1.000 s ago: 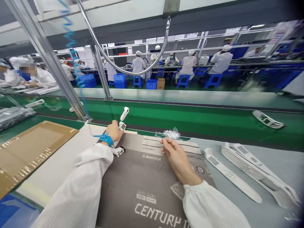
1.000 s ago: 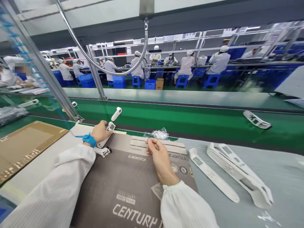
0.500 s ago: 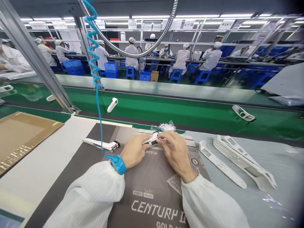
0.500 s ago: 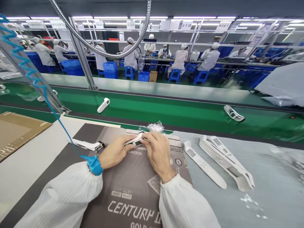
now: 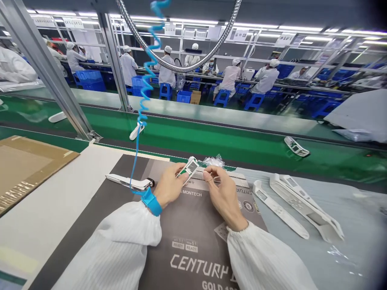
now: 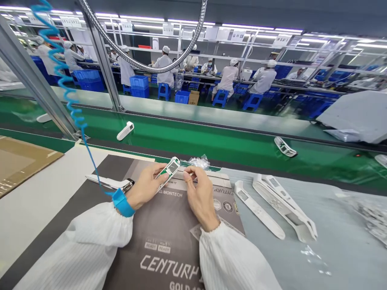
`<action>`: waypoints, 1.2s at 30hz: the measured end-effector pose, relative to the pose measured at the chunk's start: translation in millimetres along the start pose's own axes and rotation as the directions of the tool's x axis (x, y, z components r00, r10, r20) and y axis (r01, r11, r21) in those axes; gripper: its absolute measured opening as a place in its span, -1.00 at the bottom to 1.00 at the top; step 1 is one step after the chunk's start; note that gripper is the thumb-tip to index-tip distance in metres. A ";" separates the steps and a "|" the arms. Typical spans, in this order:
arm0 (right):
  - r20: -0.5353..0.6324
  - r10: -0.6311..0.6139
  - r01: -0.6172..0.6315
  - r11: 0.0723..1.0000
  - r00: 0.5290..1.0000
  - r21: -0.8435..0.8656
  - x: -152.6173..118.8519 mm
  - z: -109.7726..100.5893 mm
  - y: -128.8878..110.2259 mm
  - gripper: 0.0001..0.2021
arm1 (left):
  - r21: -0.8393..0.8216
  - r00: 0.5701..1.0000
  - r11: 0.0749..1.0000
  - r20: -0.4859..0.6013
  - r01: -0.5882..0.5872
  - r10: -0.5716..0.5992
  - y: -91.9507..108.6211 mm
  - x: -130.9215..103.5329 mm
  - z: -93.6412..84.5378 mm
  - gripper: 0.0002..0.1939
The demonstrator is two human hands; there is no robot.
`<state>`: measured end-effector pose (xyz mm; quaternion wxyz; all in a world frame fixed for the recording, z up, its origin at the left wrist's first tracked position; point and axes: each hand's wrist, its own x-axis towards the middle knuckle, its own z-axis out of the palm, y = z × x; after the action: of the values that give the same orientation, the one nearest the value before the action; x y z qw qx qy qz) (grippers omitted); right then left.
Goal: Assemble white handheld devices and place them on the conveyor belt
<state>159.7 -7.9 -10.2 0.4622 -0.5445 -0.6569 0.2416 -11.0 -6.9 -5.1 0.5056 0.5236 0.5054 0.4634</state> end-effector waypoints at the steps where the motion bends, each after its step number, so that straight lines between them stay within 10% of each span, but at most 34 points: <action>1: 0.001 0.060 -0.060 0.996 0.998 0.066 1.0 0.7 1.9 -0.78 | 0.008 1.000 1.000 0.012 -0.022 0.021 0.0 -2.5 4.5 -0.67; 11: 0.072 0.260 -0.264 0.861 0.963 0.435 -2.5 3.6 -7.2 -0.66 | 0.400 0.977 0.913 -0.153 -0.075 0.147 6.8 -11.8 22.1 -0.71; 15: -0.066 0.207 -0.200 0.975 0.976 0.094 23.1 -6.5 7.6 -0.71 | 0.249 0.953 0.966 -0.302 0.062 0.016 -1.6 0.6 10.5 -0.73; 19: -0.069 0.152 -0.167 0.893 0.986 -0.417 55.9 -23.7 35.6 -0.81 | -0.068 0.963 0.996 -0.256 0.066 -0.082 -2.5 6.7 3.2 -0.69; 24: -0.049 0.081 -0.095 0.812 0.995 -0.576 59.0 -82.2 49.1 -0.82 | -0.227 0.944 0.964 -0.263 0.139 -0.198 7.7 4.3 1.2 -0.63; 29: 0.064 0.343 -0.171 0.613 0.937 -0.771 39.5 -150.3 65.2 -0.89 | -0.313 0.960 0.938 -0.179 0.150 -0.213 12.1 1.9 2.6 -0.68; 36: 0.245 0.386 -0.137 0.736 0.889 -0.663 34.5 -170.0 54.2 -0.72 | -0.209 0.983 0.964 -0.042 0.164 -0.176 11.4 -3.1 7.2 -0.70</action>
<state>335.0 8.6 34.8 0.0829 -0.7004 -0.6885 0.1691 -3.3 -10.2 5.9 0.5791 0.4092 0.5133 0.4834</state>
